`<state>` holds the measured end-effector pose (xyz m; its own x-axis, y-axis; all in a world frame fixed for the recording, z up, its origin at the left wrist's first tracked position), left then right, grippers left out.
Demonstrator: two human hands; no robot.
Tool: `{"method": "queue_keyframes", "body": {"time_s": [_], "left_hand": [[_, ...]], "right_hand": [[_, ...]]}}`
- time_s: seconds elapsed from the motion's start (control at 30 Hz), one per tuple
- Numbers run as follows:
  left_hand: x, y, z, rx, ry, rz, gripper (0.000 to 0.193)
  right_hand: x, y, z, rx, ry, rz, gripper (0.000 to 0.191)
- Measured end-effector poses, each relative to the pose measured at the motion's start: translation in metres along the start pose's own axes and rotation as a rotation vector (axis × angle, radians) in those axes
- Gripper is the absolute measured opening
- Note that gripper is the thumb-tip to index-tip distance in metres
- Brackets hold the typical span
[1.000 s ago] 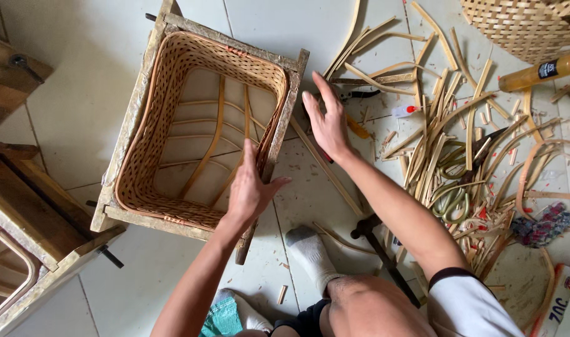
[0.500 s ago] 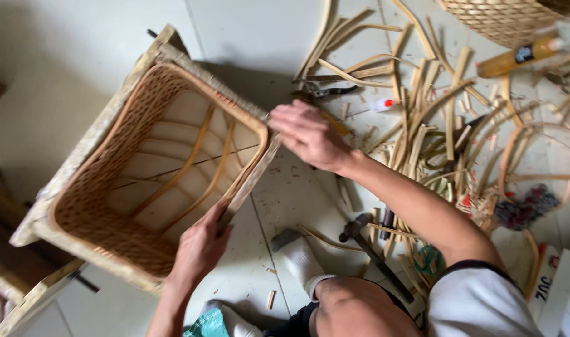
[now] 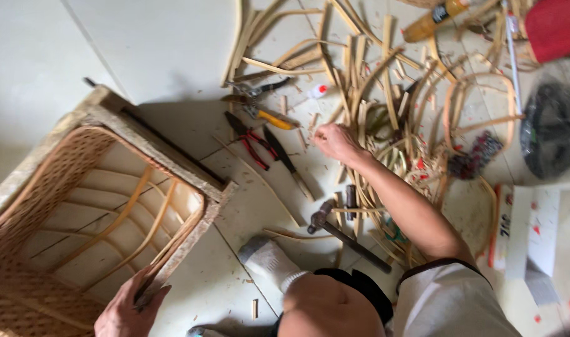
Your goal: The person applies glue to the rim of a rectangular basket frame, then uses a hammer to press a woven strip into place. They trim excess material with shears and continue inserting and securing additional strips along the basket's edge.
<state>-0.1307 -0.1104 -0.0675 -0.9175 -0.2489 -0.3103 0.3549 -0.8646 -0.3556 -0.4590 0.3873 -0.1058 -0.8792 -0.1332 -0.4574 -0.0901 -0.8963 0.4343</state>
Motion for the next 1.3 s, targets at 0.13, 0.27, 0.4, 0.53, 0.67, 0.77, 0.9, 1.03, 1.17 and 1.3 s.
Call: {"method": "queue_keyframes", "body": {"time_s": [0.13,0.27,0.4,0.53,0.67,0.77,0.9,1.03,1.17,1.3], "left_hand": [[-0.01,-0.012,0.011,0.092,-0.189,-0.022,0.062],[-0.021,-0.007,0.01,0.079,-0.255,-0.087,0.06],[-0.02,0.012,-0.014,-0.1,-0.251,-0.138,0.052],[-0.02,0.031,-0.035,-0.208,-0.244,-0.168,0.051],[-0.019,0.025,-0.033,-0.263,-0.274,-0.241,0.052],[-0.016,0.008,-0.024,-0.239,-0.19,-0.206,0.052],[-0.019,-0.02,0.018,-0.002,-0.178,-0.052,0.059],[0.004,-0.031,0.04,0.044,-0.018,0.009,0.065],[0.015,-0.05,0.069,-0.033,-0.153,-0.148,0.076],[0.013,-0.074,0.092,0.143,-0.442,-0.33,0.074]], "right_hand": [[-0.081,-0.089,-0.025,0.052,0.176,-0.222,0.027],[-0.17,-0.096,-0.029,0.14,-0.025,0.026,0.025],[-0.242,-0.095,-0.047,0.055,-0.049,0.023,0.023],[-0.266,-0.133,-0.025,0.176,-0.223,-0.196,0.027],[-0.285,-0.182,0.036,0.271,-0.536,-0.216,0.031],[-0.29,-0.217,0.022,0.19,-0.325,-0.494,0.032],[-0.282,-0.205,0.004,0.211,-0.256,-0.522,0.035],[-0.267,-0.182,-0.004,0.235,-0.29,-0.496,0.039],[-0.272,-0.167,0.011,0.182,-0.458,-0.501,0.043],[-0.253,-0.126,0.02,0.249,-0.526,-0.328,0.046]]}}
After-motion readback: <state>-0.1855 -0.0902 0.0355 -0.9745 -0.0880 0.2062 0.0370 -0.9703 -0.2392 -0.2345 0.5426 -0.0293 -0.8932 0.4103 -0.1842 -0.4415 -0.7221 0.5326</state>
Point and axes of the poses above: each hand's wrist, its own x-axis towards the middle knuckle, its own z-axis out of the back of the hand, y = z × x, the point moved 10 cm from there along x, towards the middle knuckle, and after that the axes turned 12 degrees about x, right-handed, at the moved point
